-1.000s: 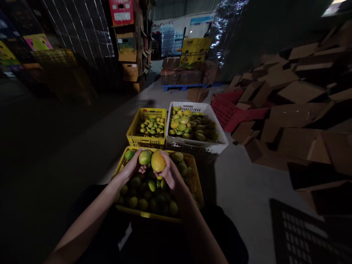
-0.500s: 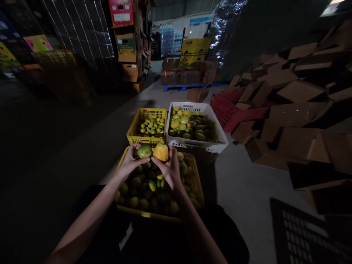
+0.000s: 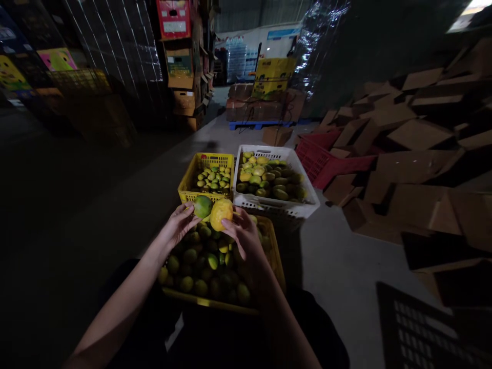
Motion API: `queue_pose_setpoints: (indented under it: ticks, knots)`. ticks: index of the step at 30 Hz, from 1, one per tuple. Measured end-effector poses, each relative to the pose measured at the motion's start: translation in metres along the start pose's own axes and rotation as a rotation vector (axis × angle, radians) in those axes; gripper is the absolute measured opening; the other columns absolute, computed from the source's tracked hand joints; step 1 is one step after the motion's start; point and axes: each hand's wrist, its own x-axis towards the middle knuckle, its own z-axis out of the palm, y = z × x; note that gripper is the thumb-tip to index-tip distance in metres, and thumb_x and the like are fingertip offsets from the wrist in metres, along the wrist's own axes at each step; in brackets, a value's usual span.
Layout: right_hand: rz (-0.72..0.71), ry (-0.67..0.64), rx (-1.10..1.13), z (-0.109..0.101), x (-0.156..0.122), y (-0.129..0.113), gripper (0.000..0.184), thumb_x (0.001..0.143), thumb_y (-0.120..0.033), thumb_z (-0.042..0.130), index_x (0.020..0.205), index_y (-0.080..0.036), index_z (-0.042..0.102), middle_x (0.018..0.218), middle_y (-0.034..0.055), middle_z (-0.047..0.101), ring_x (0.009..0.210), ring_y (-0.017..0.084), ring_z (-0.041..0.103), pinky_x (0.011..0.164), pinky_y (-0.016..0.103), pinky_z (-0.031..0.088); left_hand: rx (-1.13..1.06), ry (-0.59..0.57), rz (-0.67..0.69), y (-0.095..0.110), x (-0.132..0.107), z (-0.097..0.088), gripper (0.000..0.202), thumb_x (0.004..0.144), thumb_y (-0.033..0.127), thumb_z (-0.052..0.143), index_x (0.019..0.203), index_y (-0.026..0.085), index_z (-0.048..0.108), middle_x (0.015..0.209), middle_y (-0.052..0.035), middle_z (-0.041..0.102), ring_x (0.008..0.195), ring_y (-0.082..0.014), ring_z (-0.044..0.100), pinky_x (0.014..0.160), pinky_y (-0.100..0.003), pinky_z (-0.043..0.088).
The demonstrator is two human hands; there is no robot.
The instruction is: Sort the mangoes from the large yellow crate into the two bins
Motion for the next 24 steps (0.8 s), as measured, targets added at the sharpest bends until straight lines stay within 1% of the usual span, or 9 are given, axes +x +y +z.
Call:
queue_pose_setpoints:
  ticks: [3,6,9,12,14,16,19,22,24]
  knots:
    - [0.038,0.004,-0.015,0.002,-0.001,0.0,0.039,0.06,-0.03,0.08,0.096,-0.025,0.068,0.108,0.0039,0.067,0.091,0.022,0.064,0.075,0.038,0.056,-0.028,-0.01,-0.01,-0.002,0.0,0.001,0.022,0.068,0.019,0.073,0.086,0.014,0.061,0.086,-0.0026,0.067,0.075,-0.0107,0.063,0.075,-0.023,0.053]
    - [0.074,0.025,-0.001,0.003,-0.001,0.004,0.039,0.059,-0.032,0.08,0.096,-0.025,0.068,0.119,0.0047,0.062,0.099,0.023,0.062,0.074,0.038,0.056,-0.024,-0.036,0.019,-0.007,0.0,0.003,0.024,0.068,0.019,0.073,0.09,0.016,0.063,0.098,-0.0037,0.067,0.089,-0.0129,0.064,0.084,-0.023,0.05]
    - [0.123,-0.045,0.021,0.001,0.001,0.009,0.036,0.064,-0.032,0.077,0.098,-0.024,0.067,0.117,0.0058,0.065,0.098,0.023,0.063,0.074,0.038,0.057,0.018,-0.062,0.047,-0.012,0.001,0.003,0.03,0.066,0.02,0.076,0.092,0.017,0.064,0.103,-0.0039,0.067,0.097,-0.0152,0.062,0.091,-0.026,0.046]
    - [0.193,-0.085,0.104,0.0,0.004,0.013,0.033,0.069,-0.034,0.072,0.099,-0.024,0.065,0.105,0.0054,0.07,0.086,0.021,0.067,0.07,0.038,0.056,0.07,-0.024,-0.011,-0.013,0.002,0.003,0.028,0.067,0.028,0.076,0.09,0.016,0.063,0.092,-0.0039,0.068,0.079,-0.0134,0.063,0.078,-0.024,0.049]
    - [0.247,-0.071,0.158,0.002,0.005,0.013,0.03,0.071,-0.036,0.069,0.098,-0.024,0.064,0.098,0.0051,0.072,0.078,0.021,0.068,0.066,0.037,0.056,0.067,-0.008,-0.063,-0.013,0.002,0.003,0.028,0.072,0.038,0.07,0.084,0.014,0.063,0.079,-0.0036,0.068,0.061,-0.0099,0.058,0.063,-0.021,0.048]
    - [0.298,-0.082,0.17,0.004,0.004,0.012,0.033,0.073,-0.042,0.066,0.099,-0.022,0.064,0.093,0.0057,0.073,0.07,0.02,0.068,0.062,0.036,0.056,0.051,-0.02,-0.085,-0.012,0.001,0.004,0.034,0.075,0.047,0.063,0.078,0.013,0.061,0.067,-0.0031,0.064,0.051,-0.0077,0.051,0.052,-0.019,0.043]
    - [0.326,-0.094,0.168,0.007,0.001,0.011,0.04,0.073,-0.05,0.063,0.1,-0.021,0.063,0.084,0.0044,0.073,0.06,0.018,0.065,0.052,0.03,0.053,0.017,0.006,-0.107,-0.01,0.0,0.006,0.039,0.074,0.052,0.062,0.077,0.014,0.06,0.061,-0.0009,0.061,0.047,-0.0064,0.048,0.046,-0.017,0.04]
    - [0.292,-0.063,0.182,0.007,-0.001,0.011,0.036,0.073,-0.051,0.065,0.094,-0.022,0.064,0.077,0.0016,0.071,0.054,0.016,0.062,0.044,0.025,0.047,-0.027,0.082,-0.141,-0.009,0.0,0.008,0.035,0.072,0.049,0.064,0.08,0.015,0.059,0.061,0.0016,0.058,0.046,-0.0051,0.048,0.044,-0.015,0.041]
    - [0.281,-0.051,0.191,0.006,0.0,0.011,0.034,0.074,-0.051,0.064,0.091,-0.022,0.064,0.073,0.0014,0.07,0.053,0.015,0.061,0.042,0.025,0.043,-0.042,0.088,-0.155,-0.009,0.0,0.008,0.033,0.074,0.046,0.064,0.082,0.015,0.059,0.064,0.0007,0.059,0.047,-0.0054,0.05,0.046,-0.015,0.044]
